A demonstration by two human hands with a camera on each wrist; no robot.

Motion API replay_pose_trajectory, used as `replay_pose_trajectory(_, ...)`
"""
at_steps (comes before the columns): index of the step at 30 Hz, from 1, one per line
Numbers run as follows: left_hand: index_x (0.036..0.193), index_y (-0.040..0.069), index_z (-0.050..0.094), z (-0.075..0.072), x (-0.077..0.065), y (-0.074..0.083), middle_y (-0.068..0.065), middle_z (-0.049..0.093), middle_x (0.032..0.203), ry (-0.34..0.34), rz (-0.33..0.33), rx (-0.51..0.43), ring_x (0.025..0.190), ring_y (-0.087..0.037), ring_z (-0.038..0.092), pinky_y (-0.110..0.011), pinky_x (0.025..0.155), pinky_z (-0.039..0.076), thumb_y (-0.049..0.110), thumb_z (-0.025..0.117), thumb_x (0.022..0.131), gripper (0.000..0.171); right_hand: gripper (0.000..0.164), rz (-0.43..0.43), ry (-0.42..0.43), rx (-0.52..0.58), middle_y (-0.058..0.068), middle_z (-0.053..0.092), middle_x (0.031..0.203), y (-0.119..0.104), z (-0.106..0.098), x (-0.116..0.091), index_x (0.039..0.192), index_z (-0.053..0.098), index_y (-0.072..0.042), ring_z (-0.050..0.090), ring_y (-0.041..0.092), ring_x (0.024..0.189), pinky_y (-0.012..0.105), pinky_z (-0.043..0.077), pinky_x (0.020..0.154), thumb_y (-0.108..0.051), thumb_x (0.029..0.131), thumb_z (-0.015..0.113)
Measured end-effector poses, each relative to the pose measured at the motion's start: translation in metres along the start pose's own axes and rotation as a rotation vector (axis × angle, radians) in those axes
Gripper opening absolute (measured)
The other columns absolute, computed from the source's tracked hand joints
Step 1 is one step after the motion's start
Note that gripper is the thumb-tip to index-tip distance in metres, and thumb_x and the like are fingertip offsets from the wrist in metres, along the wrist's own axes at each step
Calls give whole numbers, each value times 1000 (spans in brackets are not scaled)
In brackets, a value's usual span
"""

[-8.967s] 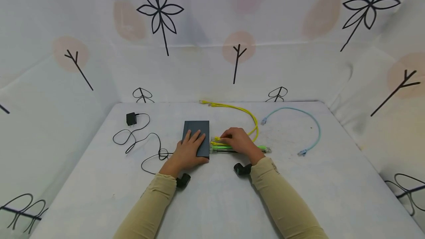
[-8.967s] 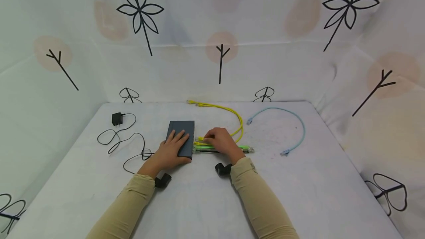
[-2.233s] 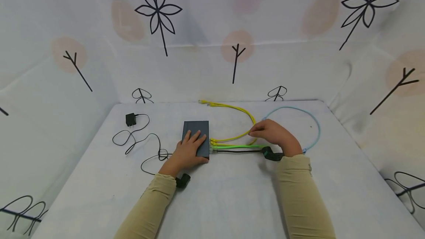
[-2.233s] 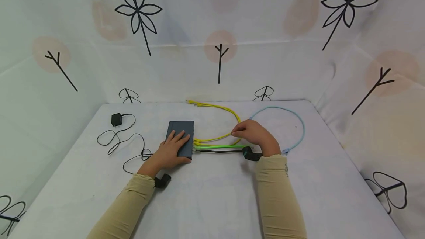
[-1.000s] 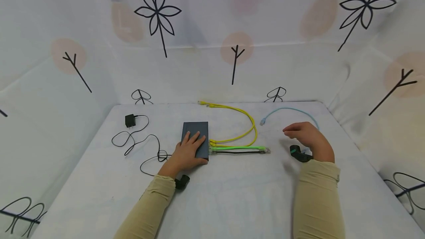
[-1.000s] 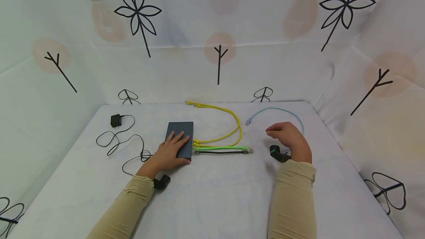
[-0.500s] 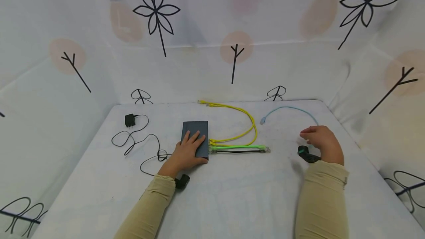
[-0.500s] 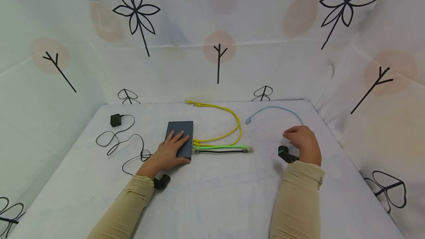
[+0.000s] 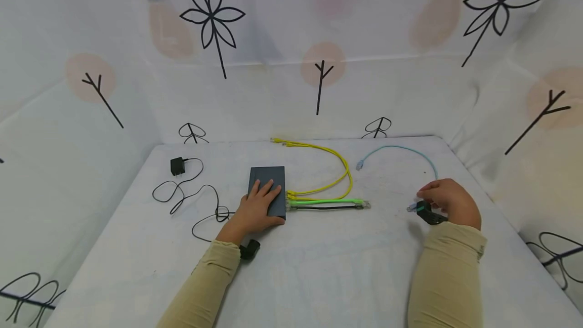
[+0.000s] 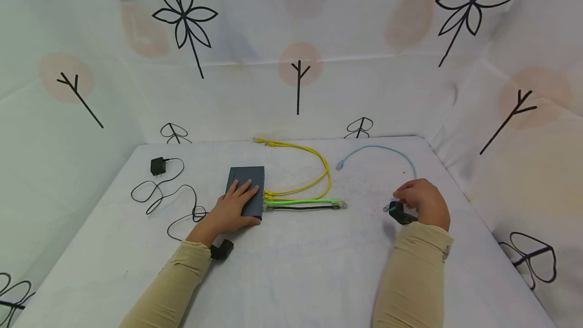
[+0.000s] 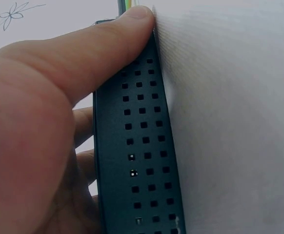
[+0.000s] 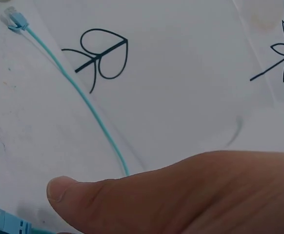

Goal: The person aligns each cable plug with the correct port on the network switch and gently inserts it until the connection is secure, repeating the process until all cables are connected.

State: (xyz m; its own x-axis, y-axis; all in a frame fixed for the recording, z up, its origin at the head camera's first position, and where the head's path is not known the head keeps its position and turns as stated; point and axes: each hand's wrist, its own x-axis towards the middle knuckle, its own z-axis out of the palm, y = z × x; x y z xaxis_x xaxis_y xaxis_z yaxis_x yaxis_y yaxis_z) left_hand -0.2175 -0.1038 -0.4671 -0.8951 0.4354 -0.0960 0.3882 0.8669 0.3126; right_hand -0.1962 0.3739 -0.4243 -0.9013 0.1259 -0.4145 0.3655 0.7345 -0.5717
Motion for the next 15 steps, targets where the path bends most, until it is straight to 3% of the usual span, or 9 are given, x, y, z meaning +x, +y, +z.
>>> replay_pose_trajectory(4,155,26,27,0,0,0,-2,16,164,0,-5,-5,151,-38,3,-67,108,26,58,68,83,89,44,25,-28,22,-8,53,66,2,1,2,116,64,1,50,13,69,31,43,67,-36,91,63)
replay_pose_trajectory(11,155,28,26,2,0,-2,-1,15,164,-2,-5,5,151,-38,3,-67,108,26,59,67,83,89,51,-13,-77,-10,-6,60,82,3,1,4,117,65,2,52,15,79,29,44,68,-39,87,67)
replay_pose_trajectory(15,155,27,26,1,0,-1,-1,16,164,-1,-1,-2,151,-38,3,-67,108,26,58,68,83,89,45,-32,-101,-13,-3,66,88,3,2,7,115,66,3,55,18,85,28,46,70,-33,89,66)
